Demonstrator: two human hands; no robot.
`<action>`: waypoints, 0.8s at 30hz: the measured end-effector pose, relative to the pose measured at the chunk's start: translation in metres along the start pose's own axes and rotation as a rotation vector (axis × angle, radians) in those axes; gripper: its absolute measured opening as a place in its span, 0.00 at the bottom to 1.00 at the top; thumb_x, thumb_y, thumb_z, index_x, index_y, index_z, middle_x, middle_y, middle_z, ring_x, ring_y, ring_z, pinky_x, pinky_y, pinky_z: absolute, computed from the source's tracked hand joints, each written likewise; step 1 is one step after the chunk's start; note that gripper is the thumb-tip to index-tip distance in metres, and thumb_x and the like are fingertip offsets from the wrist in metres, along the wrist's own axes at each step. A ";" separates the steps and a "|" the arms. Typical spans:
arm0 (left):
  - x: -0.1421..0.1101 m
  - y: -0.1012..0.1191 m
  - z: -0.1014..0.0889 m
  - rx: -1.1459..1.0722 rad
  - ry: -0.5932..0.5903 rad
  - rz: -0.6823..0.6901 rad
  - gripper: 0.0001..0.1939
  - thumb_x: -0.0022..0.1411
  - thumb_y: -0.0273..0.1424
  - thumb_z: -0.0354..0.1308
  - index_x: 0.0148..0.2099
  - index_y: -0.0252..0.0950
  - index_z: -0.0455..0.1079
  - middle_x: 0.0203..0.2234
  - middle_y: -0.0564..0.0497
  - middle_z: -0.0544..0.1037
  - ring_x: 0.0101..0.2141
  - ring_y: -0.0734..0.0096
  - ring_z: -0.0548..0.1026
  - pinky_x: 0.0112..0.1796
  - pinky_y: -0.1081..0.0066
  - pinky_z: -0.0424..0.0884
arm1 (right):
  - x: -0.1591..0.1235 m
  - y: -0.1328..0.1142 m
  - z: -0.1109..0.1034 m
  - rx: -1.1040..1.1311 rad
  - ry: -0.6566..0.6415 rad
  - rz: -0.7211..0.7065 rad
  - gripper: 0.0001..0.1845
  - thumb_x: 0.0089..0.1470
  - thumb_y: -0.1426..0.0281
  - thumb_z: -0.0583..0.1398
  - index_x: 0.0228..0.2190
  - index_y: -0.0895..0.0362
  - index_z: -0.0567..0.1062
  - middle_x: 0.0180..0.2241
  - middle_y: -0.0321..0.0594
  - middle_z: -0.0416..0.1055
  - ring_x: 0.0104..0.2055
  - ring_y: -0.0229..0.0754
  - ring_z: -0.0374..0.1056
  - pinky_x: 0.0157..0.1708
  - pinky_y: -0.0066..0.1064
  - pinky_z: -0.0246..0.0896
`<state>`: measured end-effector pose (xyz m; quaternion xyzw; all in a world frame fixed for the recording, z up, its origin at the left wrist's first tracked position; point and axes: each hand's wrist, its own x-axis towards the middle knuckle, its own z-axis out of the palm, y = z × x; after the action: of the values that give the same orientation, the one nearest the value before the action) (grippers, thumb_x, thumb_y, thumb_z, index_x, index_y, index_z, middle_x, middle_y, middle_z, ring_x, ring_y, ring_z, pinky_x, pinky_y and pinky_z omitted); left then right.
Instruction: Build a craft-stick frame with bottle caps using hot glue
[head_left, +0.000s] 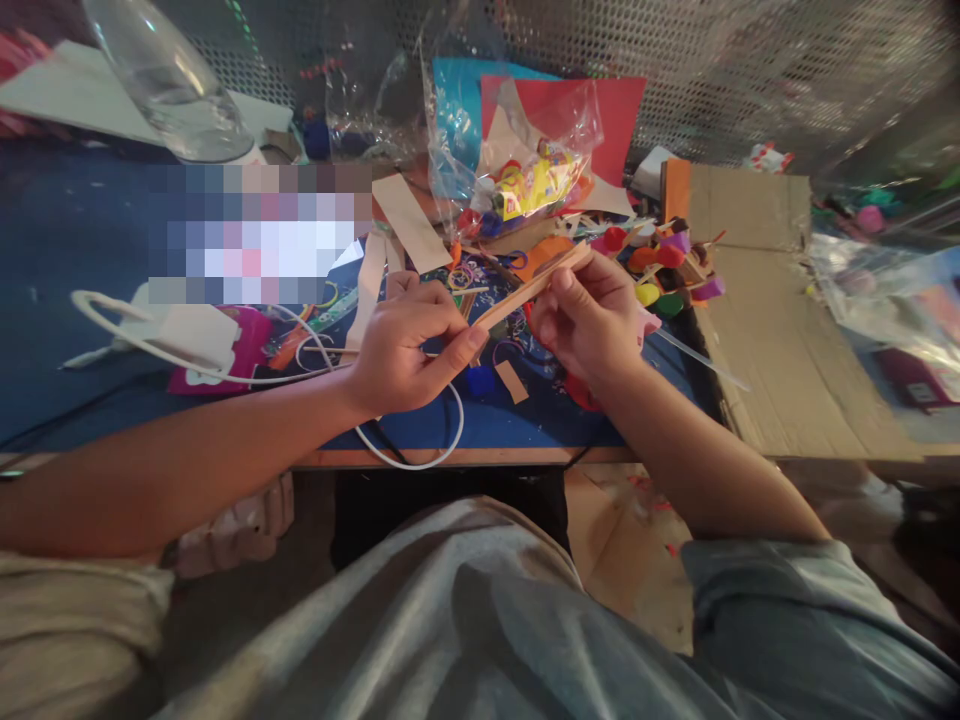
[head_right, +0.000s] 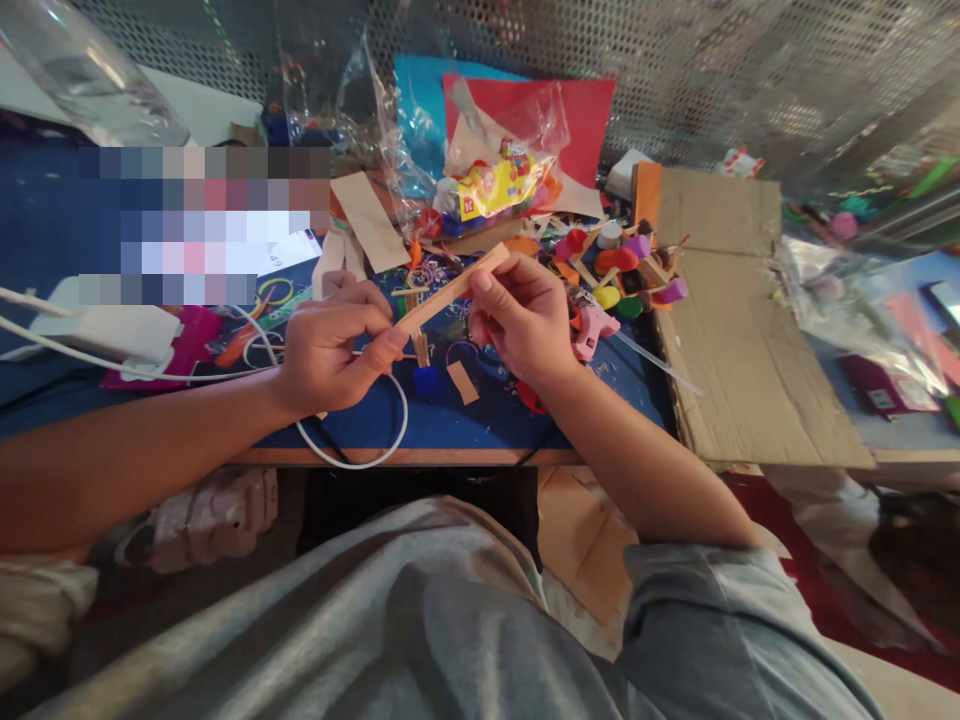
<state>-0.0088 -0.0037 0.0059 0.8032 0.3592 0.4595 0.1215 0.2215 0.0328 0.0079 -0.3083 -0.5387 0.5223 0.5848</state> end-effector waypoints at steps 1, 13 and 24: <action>0.000 0.000 0.000 -0.002 0.006 0.008 0.29 0.79 0.48 0.55 0.25 0.41 0.72 0.22 0.52 0.77 0.27 0.67 0.72 0.48 0.51 0.69 | -0.001 0.000 0.001 0.006 -0.027 -0.005 0.30 0.47 0.43 0.80 0.30 0.48 0.75 0.23 0.25 0.70 0.15 0.31 0.60 0.15 0.29 0.55; 0.003 -0.027 0.009 -0.093 0.112 -0.136 0.11 0.73 0.38 0.63 0.53 0.45 0.69 0.45 0.45 0.80 0.41 0.58 0.75 0.47 0.52 0.75 | 0.005 0.008 -0.006 0.091 -0.036 0.077 0.25 0.51 0.51 0.81 0.35 0.50 0.76 0.24 0.24 0.71 0.17 0.29 0.62 0.17 0.26 0.60; -0.003 -0.050 0.019 0.102 -0.102 -0.205 0.09 0.69 0.28 0.66 0.50 0.40 0.74 0.44 0.46 0.80 0.44 0.57 0.78 0.48 0.58 0.75 | 0.000 0.009 -0.001 0.041 -0.151 0.144 0.33 0.49 0.54 0.82 0.47 0.45 0.72 0.26 0.23 0.77 0.17 0.34 0.65 0.15 0.28 0.62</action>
<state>-0.0166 0.0325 -0.0325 0.7896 0.4556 0.3846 0.1451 0.2201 0.0357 -0.0006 -0.2937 -0.5469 0.5957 0.5097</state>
